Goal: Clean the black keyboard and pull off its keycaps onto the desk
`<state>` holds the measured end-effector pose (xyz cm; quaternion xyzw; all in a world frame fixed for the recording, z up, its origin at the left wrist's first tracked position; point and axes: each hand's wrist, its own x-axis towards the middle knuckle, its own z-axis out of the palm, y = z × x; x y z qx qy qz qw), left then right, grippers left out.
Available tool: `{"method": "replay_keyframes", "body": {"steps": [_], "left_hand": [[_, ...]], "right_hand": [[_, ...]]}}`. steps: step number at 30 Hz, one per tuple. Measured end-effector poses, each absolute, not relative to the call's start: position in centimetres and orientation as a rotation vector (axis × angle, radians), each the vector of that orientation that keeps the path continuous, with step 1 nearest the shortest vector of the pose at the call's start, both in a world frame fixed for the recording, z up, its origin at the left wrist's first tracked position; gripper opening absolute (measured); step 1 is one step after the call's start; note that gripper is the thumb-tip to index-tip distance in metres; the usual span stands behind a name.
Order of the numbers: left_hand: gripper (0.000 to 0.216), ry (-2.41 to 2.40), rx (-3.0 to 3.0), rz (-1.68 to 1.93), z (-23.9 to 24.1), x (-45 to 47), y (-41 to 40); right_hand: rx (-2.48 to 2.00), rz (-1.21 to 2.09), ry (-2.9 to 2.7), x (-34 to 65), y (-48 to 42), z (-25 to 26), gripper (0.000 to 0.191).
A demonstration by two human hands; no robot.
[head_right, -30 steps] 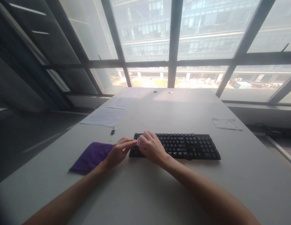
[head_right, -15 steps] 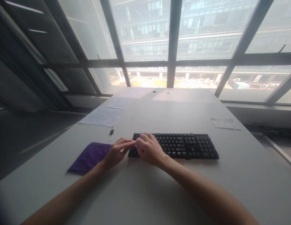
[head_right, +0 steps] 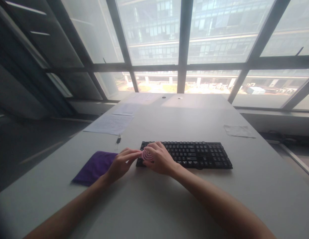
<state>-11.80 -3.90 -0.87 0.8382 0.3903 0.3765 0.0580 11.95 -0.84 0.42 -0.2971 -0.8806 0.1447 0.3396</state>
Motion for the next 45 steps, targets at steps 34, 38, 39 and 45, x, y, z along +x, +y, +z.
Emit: {"method": "replay_keyframes", "body": {"steps": [34, 38, 39, 45], "left_hand": [[0.021, 1.343, 2.383, 1.2, -1.3, -12.3, -3.3], [0.019, 1.319, 2.395, 1.201, -1.2, -12.4, -3.3], [0.019, 1.32, 2.386, 1.203, -1.2, -12.3, -3.3], [0.017, 1.328, 2.375, 1.229, -1.1, -12.2, -3.4]], "right_hand": [[-0.789, 0.342, -2.312, 12.7, -0.2, 0.8, 0.032], [-0.809, 0.334, -2.29, 12.9, 0.0, 1.0, 0.03], [-0.797, 0.338, -2.303, 13.0, 0.0, 1.0, 0.03], [-0.825, 0.323, -2.305, 12.8, -0.1, 0.9, 0.03]]}}
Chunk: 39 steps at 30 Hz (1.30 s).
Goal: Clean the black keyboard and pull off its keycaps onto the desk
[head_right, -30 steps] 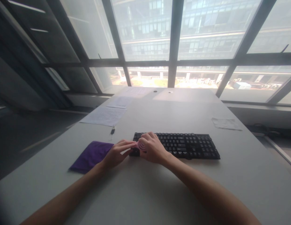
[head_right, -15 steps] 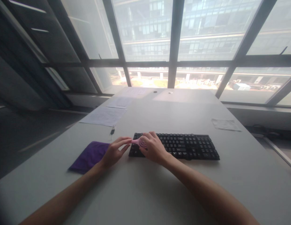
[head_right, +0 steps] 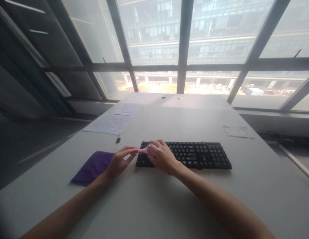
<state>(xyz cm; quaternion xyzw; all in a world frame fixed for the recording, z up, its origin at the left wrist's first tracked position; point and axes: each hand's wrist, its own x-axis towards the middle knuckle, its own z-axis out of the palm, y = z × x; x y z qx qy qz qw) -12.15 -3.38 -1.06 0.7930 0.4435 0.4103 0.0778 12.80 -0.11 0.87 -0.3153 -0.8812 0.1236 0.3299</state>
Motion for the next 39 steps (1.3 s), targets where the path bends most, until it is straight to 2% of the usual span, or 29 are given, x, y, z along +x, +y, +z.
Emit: {"method": "replay_keyframes", "body": {"steps": [16, 21, 31, 36, 39], "left_hand": [[0.024, 1.269, 2.41, 1.119, -0.8, -12.0, -3.8], [0.03, 1.181, 2.429, 1.08, -0.9, -11.8, -4.0], [0.03, 1.073, 2.433, 1.027, -1.1, -11.4, -4.1], [0.028, 1.215, 2.408, 1.115, -0.6, -10.6, -4.1], [0.026, 1.38, 2.363, 1.203, -0.5, -9.8, -3.6]], "right_hand": [[-0.992, 0.316, -2.169, 12.6, 0.5, -0.1, 0.033], [-1.002, 0.286, -2.24, 12.5, -0.2, 0.4, 0.034], [-1.088, 0.311, -2.281, 12.2, -2.7, 1.5, 0.035], [-1.041, 0.258, -2.258, 12.2, -2.3, 1.7, 0.028], [-1.019, 0.204, -2.248, 12.5, -2.3, 1.4, 0.037]]}}
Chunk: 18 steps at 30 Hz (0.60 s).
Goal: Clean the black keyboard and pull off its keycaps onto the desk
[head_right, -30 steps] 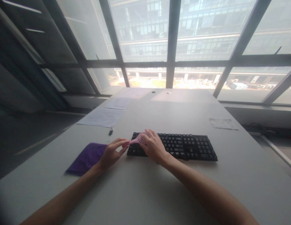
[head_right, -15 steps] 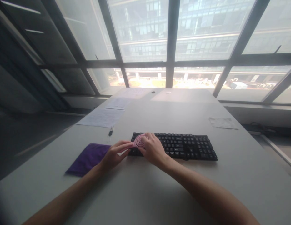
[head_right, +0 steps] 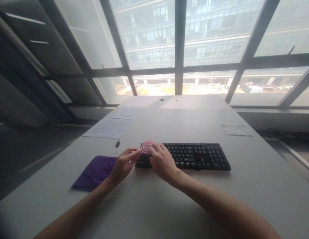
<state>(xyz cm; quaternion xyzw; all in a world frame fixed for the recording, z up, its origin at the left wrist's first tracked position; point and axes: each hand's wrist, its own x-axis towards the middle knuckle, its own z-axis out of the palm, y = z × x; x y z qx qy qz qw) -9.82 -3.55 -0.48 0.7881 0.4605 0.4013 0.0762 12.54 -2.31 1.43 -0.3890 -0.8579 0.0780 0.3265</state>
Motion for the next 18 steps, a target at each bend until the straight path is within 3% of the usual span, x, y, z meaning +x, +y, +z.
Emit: {"method": "replay_keyframes", "body": {"steps": [5, 18], "left_hand": [[0.028, 1.408, 2.315, 1.186, -0.6, -8.7, -2.7], [0.029, 1.33, 2.313, 1.151, -0.5, -7.0, -5.5]], "right_hand": [[-1.012, 0.166, -2.273, 13.7, -2.3, 0.6, 0.053], [-0.9, 0.185, -2.314, 16.6, -4.1, 0.3, 0.047]]}}
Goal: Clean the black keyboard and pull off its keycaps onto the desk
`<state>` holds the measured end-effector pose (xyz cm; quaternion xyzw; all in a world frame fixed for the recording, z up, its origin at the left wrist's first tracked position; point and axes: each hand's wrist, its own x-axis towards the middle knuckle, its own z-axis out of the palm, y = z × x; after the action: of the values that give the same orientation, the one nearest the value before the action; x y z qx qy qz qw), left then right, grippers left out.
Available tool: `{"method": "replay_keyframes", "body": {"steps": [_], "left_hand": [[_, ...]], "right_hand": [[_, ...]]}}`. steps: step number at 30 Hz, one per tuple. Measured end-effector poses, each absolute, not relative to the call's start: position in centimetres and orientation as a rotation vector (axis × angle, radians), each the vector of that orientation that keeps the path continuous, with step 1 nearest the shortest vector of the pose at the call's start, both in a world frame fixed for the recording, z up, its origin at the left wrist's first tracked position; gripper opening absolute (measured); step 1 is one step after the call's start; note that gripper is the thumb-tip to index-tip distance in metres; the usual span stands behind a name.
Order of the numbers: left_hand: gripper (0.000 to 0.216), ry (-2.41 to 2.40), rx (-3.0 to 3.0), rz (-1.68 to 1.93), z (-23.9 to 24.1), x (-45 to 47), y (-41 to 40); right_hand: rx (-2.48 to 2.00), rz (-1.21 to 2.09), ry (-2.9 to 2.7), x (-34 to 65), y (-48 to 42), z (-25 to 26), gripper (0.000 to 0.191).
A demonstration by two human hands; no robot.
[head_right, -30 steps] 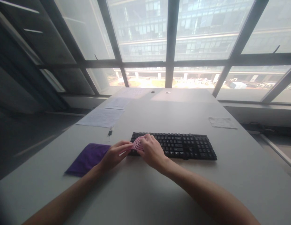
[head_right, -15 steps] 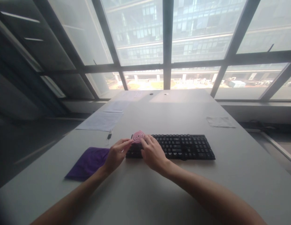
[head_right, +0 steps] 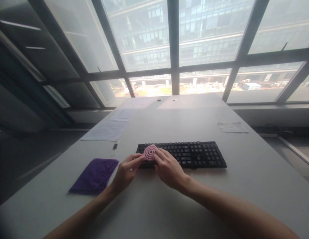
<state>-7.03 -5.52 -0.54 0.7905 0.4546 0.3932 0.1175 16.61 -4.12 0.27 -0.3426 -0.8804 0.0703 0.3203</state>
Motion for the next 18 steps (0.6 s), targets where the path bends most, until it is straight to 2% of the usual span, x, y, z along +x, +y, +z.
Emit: {"method": "replay_keyframes", "body": {"steps": [5, 13, 18], "left_hand": [[0.029, 1.418, 2.3, 1.226, -0.6, -7.4, -4.1], [0.033, 1.058, 2.367, 1.001, -0.3, -6.4, -5.8], [0.033, 1.092, 2.414, 1.028, -0.7, -6.8, -5.9]], "right_hand": [[-0.923, 0.148, -2.276, 16.8, -4.1, -0.1, 0.048], [-0.964, 0.141, -2.267, 17.0, -4.2, -0.7, 0.047], [-0.91, 0.157, -2.252, 17.0, -4.7, -0.5, 0.045]]}}
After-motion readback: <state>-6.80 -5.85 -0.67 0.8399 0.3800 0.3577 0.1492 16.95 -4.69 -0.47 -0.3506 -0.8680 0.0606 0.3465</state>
